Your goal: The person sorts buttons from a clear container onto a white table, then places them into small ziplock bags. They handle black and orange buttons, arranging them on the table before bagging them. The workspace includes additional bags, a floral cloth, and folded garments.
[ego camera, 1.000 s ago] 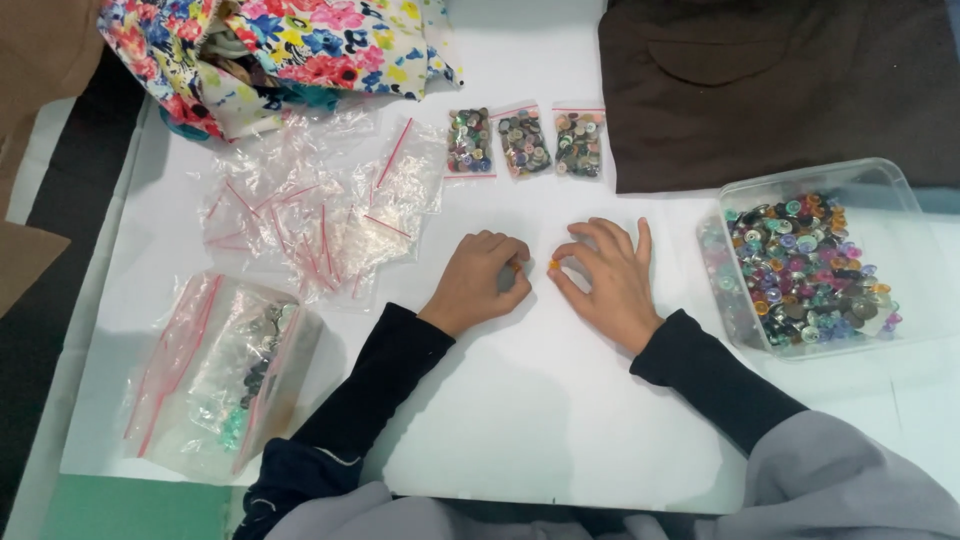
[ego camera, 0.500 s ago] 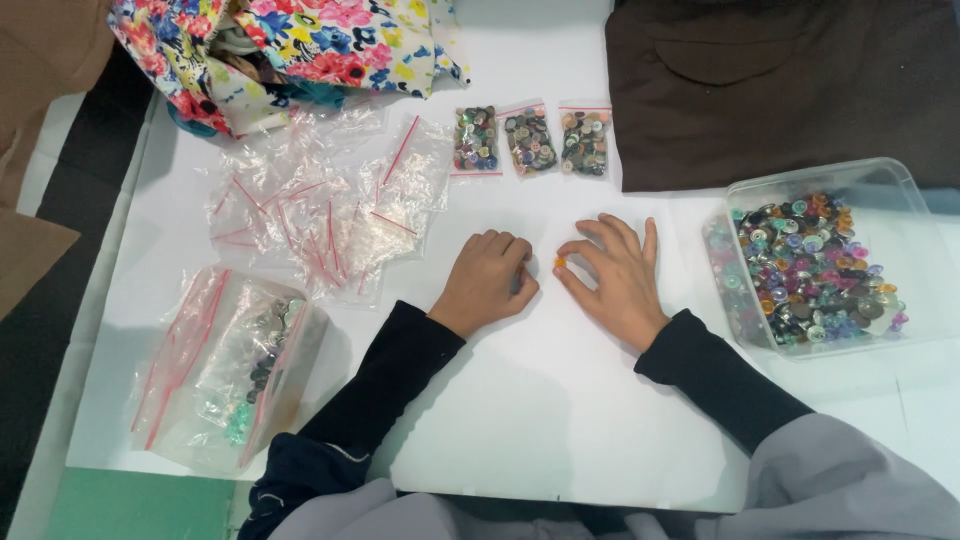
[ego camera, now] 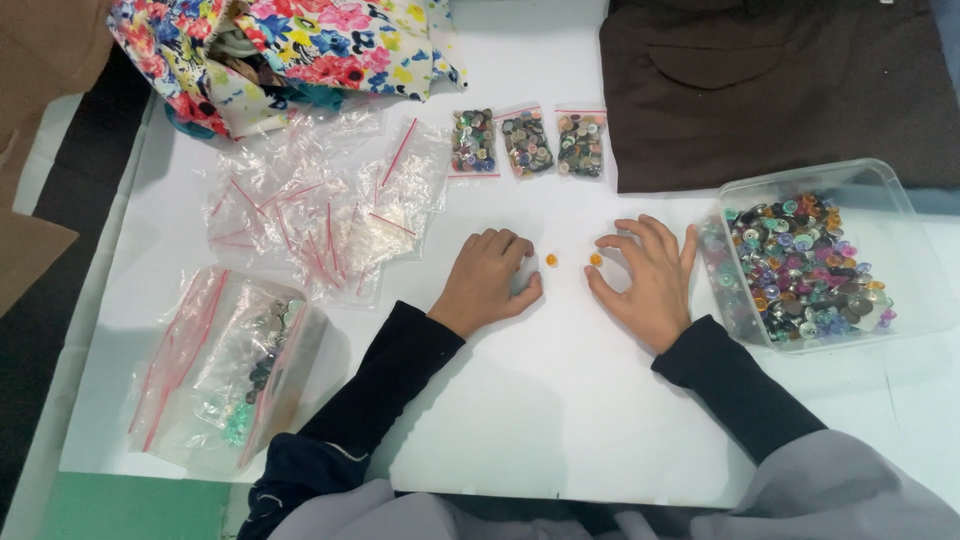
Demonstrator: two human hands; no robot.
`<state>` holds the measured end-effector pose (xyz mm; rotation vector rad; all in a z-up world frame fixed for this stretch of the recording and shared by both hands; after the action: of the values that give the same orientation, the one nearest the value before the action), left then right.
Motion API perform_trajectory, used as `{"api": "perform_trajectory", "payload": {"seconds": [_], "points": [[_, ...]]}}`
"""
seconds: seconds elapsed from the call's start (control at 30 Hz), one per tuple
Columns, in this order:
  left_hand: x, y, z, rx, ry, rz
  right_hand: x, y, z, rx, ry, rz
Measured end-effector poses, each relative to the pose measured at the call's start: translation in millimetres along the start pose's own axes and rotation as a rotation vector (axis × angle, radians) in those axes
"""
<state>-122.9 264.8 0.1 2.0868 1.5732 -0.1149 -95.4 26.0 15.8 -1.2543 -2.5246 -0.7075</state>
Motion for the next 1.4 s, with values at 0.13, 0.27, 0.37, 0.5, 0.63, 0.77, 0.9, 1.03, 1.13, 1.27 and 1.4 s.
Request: {"api": "perform_trajectory", "payload": {"seconds": [0.13, 0.27, 0.37, 0.5, 0.63, 0.77, 0.9, 1.03, 1.13, 1.27, 1.4], "points": [[-1.4, 1.2, -1.0, 0.018, 0.001, 0.006, -4.5, -1.1, -2.1, 0.032, 0.054, 0.032], [-5.2, 2.7, 1.0, 0.008, 0.001, -0.001, -6.7, -1.7, -1.5, 0.046, 0.049, 0.034], [-8.6, 3.7, 1.5, 0.008, 0.003, -0.001, -7.5, -2.8, -1.9, 0.055, 0.046, 0.035], [-10.6, 4.4, 6.8, -0.012, 0.014, 0.015, -5.6, -3.6, -4.8, 0.070, 0.025, 0.012], [-11.9, 6.2, 11.1, -0.008, 0.022, 0.032, -6.9, -4.7, -4.0, 0.064, 0.021, 0.002], [-14.2, 7.7, 11.6, 0.007, 0.023, -0.008, -8.0, -7.0, -5.5, 0.028, 0.037, -0.009], [-17.1, 10.6, 2.6, 0.076, 0.013, -0.029, -3.1, -12.8, -9.6, -0.096, 0.061, -0.053], [-28.0, 19.2, -17.4, 0.070, -0.024, -0.020, 3.0, -25.1, -28.9, -0.262, 0.059, -0.223], [-50.8, 34.5, -27.7, 0.014, -0.086, 0.012, 9.7, -37.5, -71.1, -0.393, -0.043, -0.390], [-103.1, 58.6, -27.6, -0.121, -0.257, 0.167, -4.3, -52.0, -129.8, -0.400, -0.073, -0.321], [-167.7, 85.6, -18.1, -0.039, -0.531, 0.336, -66.0, -58.0, -155.9, 0.148, -0.025, 0.053]]}}
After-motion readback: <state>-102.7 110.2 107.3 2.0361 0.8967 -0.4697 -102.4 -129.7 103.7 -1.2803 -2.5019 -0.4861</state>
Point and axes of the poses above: each hand's wrist, its own y-axis towards the middle knuckle, its own z-axis out of the palm, x = y × z, the point moved 1 cm from there along y, towards the middle knuckle, and after that the axes turned 10 degrees about -z, right-handed, at the moved point
